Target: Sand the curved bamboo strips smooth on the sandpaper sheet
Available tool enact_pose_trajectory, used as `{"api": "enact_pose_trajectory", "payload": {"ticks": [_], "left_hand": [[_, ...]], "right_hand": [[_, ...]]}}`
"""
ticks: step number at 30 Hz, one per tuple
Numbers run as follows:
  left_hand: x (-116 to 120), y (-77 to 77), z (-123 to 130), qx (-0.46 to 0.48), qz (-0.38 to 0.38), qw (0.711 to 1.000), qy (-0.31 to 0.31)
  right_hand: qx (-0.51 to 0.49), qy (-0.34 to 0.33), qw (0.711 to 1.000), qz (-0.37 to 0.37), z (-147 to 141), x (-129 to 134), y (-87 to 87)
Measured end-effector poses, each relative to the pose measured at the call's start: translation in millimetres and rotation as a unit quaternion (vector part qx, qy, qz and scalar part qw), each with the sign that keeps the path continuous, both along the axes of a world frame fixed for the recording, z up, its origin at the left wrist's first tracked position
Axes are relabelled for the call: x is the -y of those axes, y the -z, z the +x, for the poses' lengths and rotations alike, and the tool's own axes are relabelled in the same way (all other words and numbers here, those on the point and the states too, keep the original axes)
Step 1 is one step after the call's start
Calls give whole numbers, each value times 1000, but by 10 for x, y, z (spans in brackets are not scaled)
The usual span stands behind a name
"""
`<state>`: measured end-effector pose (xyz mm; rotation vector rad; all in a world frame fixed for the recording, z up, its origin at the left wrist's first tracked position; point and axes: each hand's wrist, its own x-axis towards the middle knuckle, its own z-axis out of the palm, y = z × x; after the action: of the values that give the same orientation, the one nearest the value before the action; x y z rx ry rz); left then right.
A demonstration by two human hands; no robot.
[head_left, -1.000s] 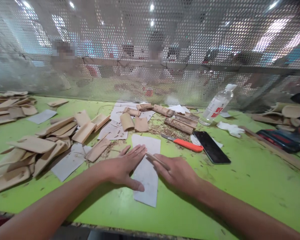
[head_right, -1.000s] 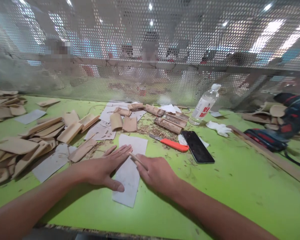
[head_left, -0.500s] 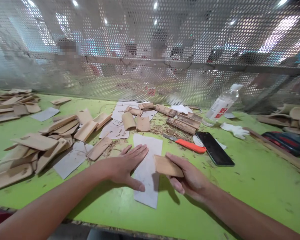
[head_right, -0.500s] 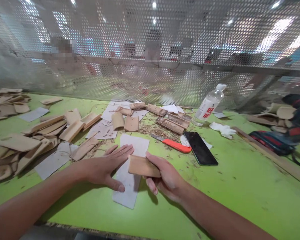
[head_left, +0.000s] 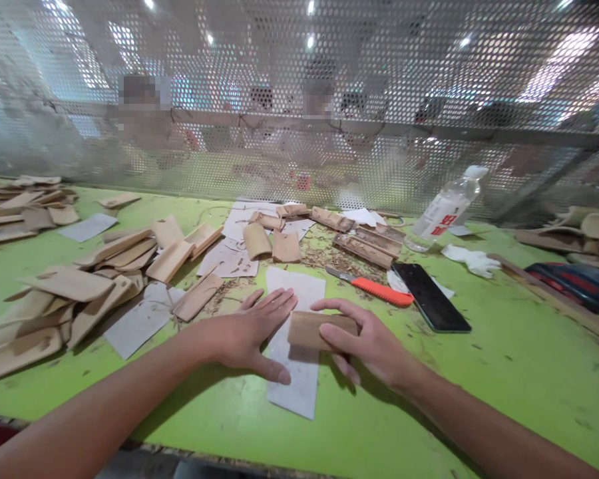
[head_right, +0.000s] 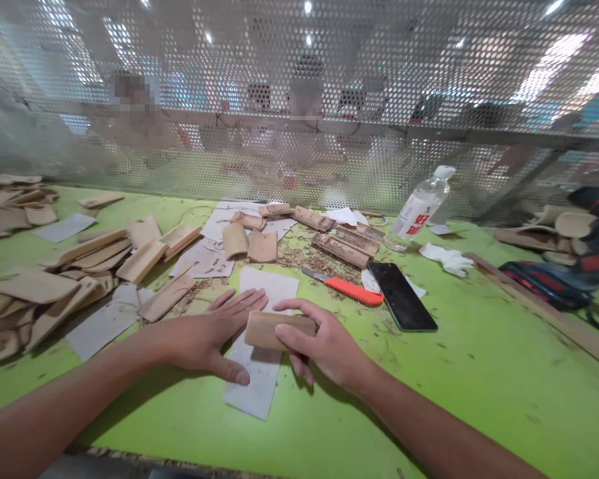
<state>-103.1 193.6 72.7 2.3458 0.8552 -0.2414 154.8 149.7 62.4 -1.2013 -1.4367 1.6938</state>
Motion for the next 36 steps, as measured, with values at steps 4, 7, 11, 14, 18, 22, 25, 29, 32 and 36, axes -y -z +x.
{"api": "enact_pose_trajectory", "payload": {"ticks": [4, 7, 11, 14, 18, 22, 25, 29, 32, 36], "left_hand": [[0, -5, 2, 0, 2, 1000, -5], [-3, -3, 1, 1, 13, 1000, 1], [-6, -4, 4, -10, 14, 1000, 3], [-5, -6, 9, -13, 19, 1000, 4], [0, -17, 18, -22, 18, 1000, 12], [4, -44, 31, -24, 14, 1000, 9], [6, -54, 35, -39, 13, 999, 11], [7, -44, 30, -38, 25, 999, 10], [5, -29, 27, -43, 22, 999, 3], [2, -20, 32, -37, 30, 999, 4]], "right_hand": [[202, -39, 947, 245, 25, -17, -46], [241, -97, 923, 283, -25, 33, -75], [239, -151, 920, 272, -72, 75, -111], [305, -132, 894, 300, -73, 69, -151], [318, -214, 865, 322, -75, 77, -198], [342, -194, 858, 331, -84, 96, -219], [334, -239, 843, 347, -80, 118, -224], [368, -183, 842, 349, -62, 120, -229], [319, -235, 855, 336, -61, 121, -247], [348, -184, 857, 333, -79, 162, -286]]}}
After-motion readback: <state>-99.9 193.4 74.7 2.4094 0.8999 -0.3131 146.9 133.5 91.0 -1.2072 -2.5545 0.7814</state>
